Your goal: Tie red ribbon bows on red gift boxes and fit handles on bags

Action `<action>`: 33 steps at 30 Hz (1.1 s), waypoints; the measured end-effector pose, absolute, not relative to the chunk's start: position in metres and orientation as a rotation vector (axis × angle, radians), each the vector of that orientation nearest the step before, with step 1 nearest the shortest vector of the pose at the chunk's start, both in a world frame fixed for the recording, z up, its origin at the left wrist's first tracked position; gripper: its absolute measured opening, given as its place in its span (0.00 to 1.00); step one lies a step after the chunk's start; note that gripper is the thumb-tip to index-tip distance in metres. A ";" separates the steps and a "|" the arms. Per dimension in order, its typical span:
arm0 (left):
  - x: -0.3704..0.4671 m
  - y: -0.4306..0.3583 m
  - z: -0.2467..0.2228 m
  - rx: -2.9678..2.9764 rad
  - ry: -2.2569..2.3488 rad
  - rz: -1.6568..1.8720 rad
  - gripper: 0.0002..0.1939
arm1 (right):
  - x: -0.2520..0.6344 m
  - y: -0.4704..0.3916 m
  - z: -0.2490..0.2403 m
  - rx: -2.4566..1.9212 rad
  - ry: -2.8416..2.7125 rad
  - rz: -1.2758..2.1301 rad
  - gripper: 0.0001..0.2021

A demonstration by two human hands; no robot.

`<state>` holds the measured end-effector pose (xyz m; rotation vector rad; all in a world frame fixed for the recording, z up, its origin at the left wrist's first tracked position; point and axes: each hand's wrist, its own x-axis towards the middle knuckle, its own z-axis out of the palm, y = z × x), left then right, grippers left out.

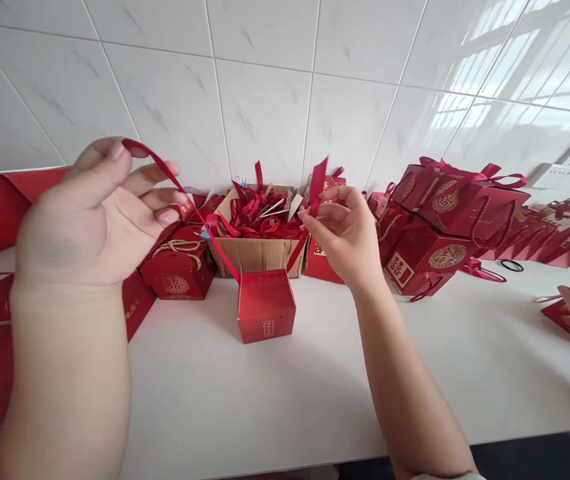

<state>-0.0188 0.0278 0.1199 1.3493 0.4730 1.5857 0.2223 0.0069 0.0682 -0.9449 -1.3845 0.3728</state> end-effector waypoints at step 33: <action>-0.031 0.037 0.111 1.536 0.632 1.889 0.11 | 0.243 0.003 0.072 -1.143 -1.335 0.361 0.11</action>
